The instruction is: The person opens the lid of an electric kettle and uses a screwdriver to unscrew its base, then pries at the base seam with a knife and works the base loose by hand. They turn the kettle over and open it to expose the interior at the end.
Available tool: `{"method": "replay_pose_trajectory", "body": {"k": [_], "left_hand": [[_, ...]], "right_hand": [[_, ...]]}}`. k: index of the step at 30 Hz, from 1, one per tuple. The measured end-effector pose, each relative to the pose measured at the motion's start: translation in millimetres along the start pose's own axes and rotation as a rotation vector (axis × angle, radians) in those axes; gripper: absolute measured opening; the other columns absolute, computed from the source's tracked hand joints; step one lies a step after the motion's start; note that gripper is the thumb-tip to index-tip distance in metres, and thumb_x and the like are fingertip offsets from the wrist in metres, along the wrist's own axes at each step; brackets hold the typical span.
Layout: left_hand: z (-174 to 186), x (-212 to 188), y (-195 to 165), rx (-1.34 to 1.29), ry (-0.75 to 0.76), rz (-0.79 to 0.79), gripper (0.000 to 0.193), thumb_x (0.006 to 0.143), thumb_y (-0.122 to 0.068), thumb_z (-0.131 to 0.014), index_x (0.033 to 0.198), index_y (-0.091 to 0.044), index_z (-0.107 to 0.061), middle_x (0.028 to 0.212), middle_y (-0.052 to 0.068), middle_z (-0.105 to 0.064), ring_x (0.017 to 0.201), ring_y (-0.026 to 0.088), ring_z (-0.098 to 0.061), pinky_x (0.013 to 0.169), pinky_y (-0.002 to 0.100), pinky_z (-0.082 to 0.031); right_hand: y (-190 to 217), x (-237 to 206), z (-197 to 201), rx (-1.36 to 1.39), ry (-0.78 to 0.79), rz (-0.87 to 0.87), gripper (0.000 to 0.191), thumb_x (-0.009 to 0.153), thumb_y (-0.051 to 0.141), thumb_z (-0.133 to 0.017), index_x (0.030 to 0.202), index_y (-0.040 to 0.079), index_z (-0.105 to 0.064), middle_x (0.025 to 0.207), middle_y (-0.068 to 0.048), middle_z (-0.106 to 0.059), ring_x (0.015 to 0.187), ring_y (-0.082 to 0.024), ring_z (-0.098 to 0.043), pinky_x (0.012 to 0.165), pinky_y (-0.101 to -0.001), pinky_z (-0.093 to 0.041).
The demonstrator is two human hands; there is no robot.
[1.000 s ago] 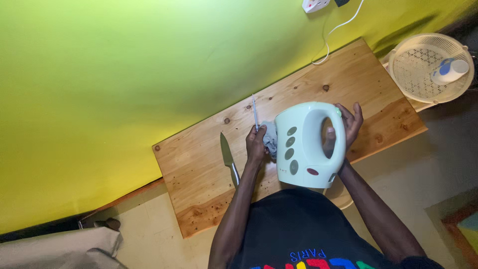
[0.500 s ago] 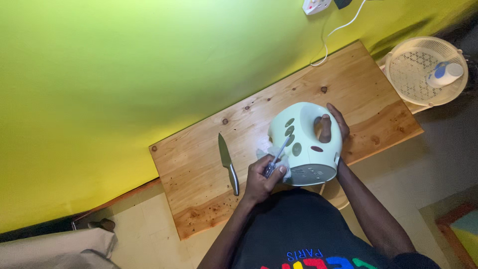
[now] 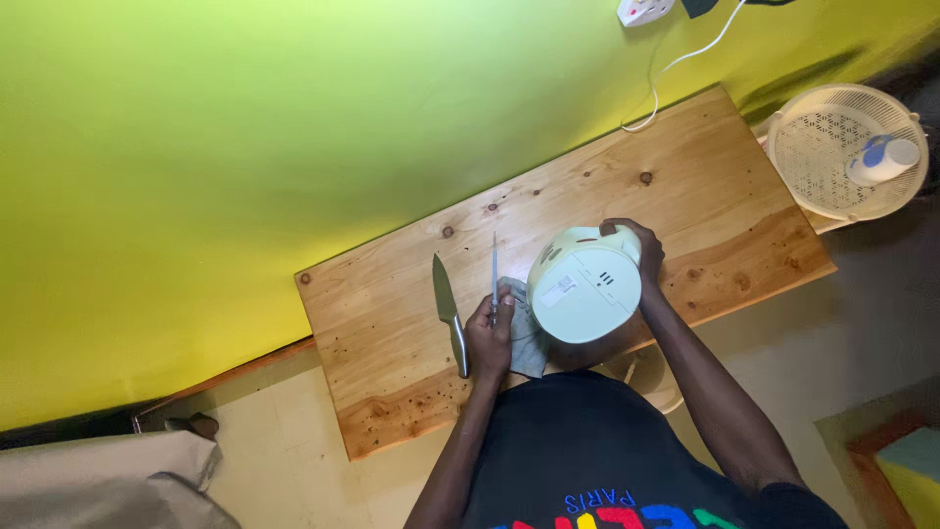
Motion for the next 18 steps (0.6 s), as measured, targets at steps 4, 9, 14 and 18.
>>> {"method": "replay_pose_trajectory", "body": {"k": [4,9,14,18], "left_hand": [[-21,8,6,-0.052,0.131,0.077,0.076,0.090,-0.045,-0.073,0.148,0.001,-0.054,0.106,0.014,-0.070,0.086,0.019,-0.067,0.078,0.035,-0.057],[-53,26,21,-0.159,0.129,0.144,0.078,0.082,-0.040,-0.075,0.143,0.001,-0.051,0.106,0.015,-0.073,0.093,0.021,-0.074,0.083,0.033,-0.063],[-53,33,43,-0.324,0.088,0.102,0.067,0.089,-0.038,-0.075,0.138,0.004,-0.058,0.108,0.016,-0.074,0.097,0.021,-0.073,0.088,0.036,-0.061],[-54,29,52,-0.359,-0.032,0.099,0.066,0.090,-0.039,-0.075,0.137,0.004,-0.058,0.110,0.016,-0.074,0.099,0.022,-0.072,0.090,0.037,-0.060]], "right_hand": [[-13,17,-12,-0.075,0.073,0.070,0.024,0.085,0.033,-0.075,0.106,0.022,-0.080,0.097,-0.009,-0.079,0.090,-0.025,-0.075,0.081,-0.0404,-0.057],[-8,30,-24,-0.104,0.132,0.025,0.025,0.089,0.036,-0.073,0.110,0.024,-0.079,0.102,-0.008,-0.078,0.098,-0.026,-0.075,0.088,-0.0406,-0.055],[-6,43,-40,-0.238,0.192,0.068,0.049,0.087,0.033,-0.076,0.132,0.018,-0.065,0.124,-0.015,-0.071,0.116,-0.033,-0.065,0.098,-0.0442,-0.050],[-12,36,-42,0.030,0.194,0.111,0.069,0.090,0.033,-0.071,0.148,0.005,-0.044,0.128,-0.024,-0.062,0.118,-0.034,-0.059,0.100,-0.0440,-0.048]]}}
Point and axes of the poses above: each hand's wrist, its own x-axis towards the middle knuckle, its own z-axis out of the back of the hand, y = z × x, the point moved 2 cm from there along x, towards the middle knuckle
